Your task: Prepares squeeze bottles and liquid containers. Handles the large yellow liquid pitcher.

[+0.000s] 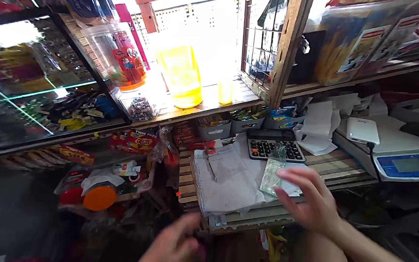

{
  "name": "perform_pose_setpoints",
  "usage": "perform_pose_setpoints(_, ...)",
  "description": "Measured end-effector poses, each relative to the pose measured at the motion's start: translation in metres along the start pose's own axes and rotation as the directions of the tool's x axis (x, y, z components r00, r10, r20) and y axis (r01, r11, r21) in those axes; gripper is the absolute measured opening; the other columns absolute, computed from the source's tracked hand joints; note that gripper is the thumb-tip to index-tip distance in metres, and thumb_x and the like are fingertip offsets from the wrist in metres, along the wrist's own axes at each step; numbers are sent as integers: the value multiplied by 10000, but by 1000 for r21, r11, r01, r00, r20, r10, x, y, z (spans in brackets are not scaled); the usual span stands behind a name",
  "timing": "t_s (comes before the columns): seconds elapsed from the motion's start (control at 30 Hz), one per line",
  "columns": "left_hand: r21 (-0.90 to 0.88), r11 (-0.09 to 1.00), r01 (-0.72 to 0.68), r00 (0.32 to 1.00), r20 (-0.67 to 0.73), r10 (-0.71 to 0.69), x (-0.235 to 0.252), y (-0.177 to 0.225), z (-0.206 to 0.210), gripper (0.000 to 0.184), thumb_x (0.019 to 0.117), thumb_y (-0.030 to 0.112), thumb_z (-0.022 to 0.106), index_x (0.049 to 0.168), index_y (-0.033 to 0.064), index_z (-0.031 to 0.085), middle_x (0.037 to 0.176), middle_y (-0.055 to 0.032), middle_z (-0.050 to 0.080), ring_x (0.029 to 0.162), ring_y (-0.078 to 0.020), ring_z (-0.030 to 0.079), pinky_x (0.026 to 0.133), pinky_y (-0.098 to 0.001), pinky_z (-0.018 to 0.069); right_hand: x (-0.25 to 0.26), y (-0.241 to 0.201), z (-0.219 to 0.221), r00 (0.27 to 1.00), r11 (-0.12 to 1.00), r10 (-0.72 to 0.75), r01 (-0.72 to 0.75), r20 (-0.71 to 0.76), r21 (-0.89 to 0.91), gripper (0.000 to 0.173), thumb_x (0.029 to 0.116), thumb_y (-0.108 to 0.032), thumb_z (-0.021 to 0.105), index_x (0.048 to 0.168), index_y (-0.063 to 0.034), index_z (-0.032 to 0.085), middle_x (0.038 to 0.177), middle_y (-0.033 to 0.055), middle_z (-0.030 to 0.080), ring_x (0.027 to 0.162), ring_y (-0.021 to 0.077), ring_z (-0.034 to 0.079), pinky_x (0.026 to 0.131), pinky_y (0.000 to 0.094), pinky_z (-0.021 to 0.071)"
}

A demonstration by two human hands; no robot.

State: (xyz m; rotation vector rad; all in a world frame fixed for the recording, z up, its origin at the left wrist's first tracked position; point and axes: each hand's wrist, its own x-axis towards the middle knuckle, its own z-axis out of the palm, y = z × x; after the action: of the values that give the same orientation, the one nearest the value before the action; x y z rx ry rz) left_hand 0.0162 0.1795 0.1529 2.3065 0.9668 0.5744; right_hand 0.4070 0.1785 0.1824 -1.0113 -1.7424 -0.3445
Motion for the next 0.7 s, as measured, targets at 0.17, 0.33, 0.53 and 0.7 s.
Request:
perform_pose_setpoints(0.17,295,938,-183,716,-614,333,195,90,-96,513,998,302,630,1403,3,532,1338,-202,603,1214,-278,610,973,-445,540,158,53,84,952,945,303,-305,34,121,579,882,-255,761,1335,39,551,1322,260,560,1172,372,601,920,528,546)
perform_pose_setpoints(0.33,222,963,153,534,-839,108,341,153,-151,831,922,365,741,1562,22,336,1420,-300,466,1211,-420,557,941,-479,531,247,79,137,776,779,626,-618,-75,105,958,715,-308,908,1471,12,415,1438,313,457,1299,479,493,980,617,488)
perform_pose_setpoints(0.53,21,995,94,535,-844,-33,398,145,-161,822,866,2,720,1545,51,261,1253,-248,591,958,-323,691,822,-421,587,266,84,157,710,710,704,-704,-35,17,1077,681,-353,943,1519,-23,353,1461,289,449,1309,473,492,931,625,503)
perform_pose_setpoints(0.7,-65,981,-183,368,-930,7,409,127,-154,645,907,51,661,1468,2,348,951,-152,636,780,-214,644,713,-366,557,262,99,161,683,681,731,-729,1,67,1055,702,-341,944,1522,-47,350,1441,288,469,1280,469,526,930,635,508)
